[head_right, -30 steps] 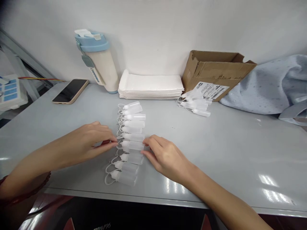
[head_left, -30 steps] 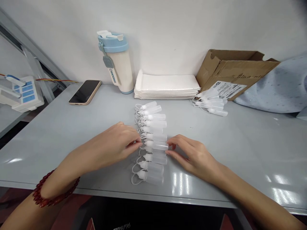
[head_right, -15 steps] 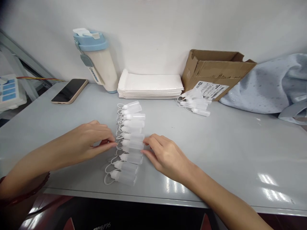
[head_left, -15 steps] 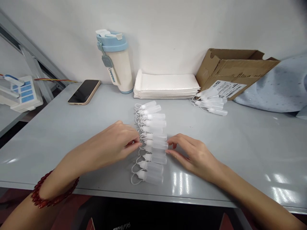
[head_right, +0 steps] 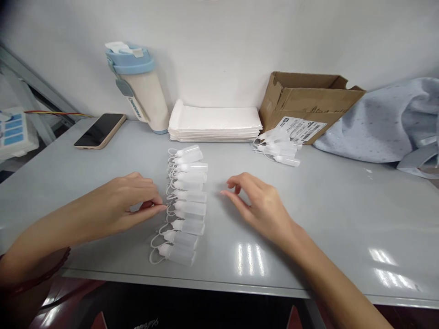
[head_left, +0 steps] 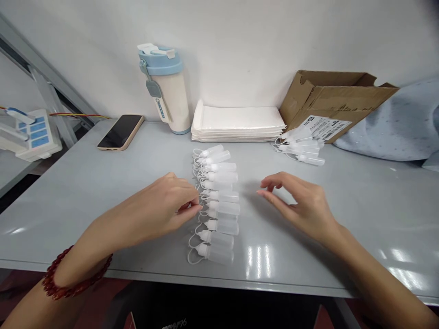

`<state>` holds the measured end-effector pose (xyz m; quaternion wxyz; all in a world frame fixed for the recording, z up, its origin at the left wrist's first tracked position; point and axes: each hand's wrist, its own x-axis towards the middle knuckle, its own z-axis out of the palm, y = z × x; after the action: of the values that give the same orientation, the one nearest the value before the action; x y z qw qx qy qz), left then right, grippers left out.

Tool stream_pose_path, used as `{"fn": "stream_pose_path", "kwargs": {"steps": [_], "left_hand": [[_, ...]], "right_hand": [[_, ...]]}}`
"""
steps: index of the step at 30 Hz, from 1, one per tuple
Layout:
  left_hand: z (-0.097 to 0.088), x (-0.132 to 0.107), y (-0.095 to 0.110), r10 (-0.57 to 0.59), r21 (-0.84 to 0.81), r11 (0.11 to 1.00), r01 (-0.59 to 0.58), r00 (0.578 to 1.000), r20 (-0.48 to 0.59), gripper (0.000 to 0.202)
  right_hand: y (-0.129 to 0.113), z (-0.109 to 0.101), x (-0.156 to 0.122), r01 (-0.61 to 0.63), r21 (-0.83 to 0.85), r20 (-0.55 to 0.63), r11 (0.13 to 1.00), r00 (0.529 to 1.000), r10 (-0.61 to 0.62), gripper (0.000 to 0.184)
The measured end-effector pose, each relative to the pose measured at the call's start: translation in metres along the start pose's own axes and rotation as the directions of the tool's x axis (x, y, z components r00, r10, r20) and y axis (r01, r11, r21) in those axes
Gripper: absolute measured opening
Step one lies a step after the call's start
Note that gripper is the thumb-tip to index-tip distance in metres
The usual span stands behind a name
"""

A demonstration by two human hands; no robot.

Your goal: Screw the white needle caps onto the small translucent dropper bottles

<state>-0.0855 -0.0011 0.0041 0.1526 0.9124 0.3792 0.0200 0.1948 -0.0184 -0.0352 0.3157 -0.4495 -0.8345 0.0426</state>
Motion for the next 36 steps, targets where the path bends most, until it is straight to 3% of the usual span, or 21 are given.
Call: {"fn": "stream_pose_path", "kwargs": {"steps": [3,5,7,11,16,24,30,33,36], "left_hand": [[-0.001,0.0,0.0,0.002,-0.001,1.0,-0.002,1.0,0.003,0.026],[-0.001,0.0,0.0,0.006,-0.002,1.0,-0.006,1.0,0.0,0.026],[-0.001,0.0,0.0,0.005,-0.007,1.0,-0.005,1.0,-0.002,0.026],[-0.002,-0.001,0.001,-0.011,-0.019,1.0,0.011,1.0,0.006,0.026],[-0.003,-0.001,0.003,-0.007,-0.028,1.0,0.007,1.0,-0.003,0.026],[-0.004,0.002,0.005,-0.011,-0.02,1.0,0.011,1.0,-0.006,0.026],[-0.003,0.002,0.005,-0.008,-0.029,1.0,0.008,1.0,-0.005,0.025],[-0.003,0.002,0.005,-0.012,-0.028,1.0,0.013,1.0,0.003,0.025],[-0.003,0.003,0.006,-0.014,-0.032,0.999,0.013,1.0,-0.004,0.025]], "right_hand": [[0.024,-0.007,0.003,-0.015,-0.194,-0.063,0.981,0.998,0.002,0.005],[0.043,-0.013,0.003,-0.057,-0.357,-0.027,0.932,0.998,0.051,0.012],[0.061,-0.019,0.003,-0.12,-0.499,0.039,0.858,0.986,0.161,0.02],[0.084,-0.031,0.0,-0.247,-0.659,0.104,0.71,0.905,0.412,0.03],[0.092,-0.035,-0.003,-0.303,-0.688,0.105,0.659,0.857,0.504,0.033],[0.089,-0.034,-0.001,-0.33,-0.689,0.149,0.646,0.807,0.571,0.031],[0.076,-0.043,0.003,-0.416,-0.701,0.05,0.579,0.781,0.623,0.03],[0.071,-0.045,0.005,-0.465,-0.676,-0.026,0.572,0.79,0.612,0.032],[0.068,-0.045,0.005,-0.483,-0.63,-0.13,0.608,0.838,0.53,0.032]]}}
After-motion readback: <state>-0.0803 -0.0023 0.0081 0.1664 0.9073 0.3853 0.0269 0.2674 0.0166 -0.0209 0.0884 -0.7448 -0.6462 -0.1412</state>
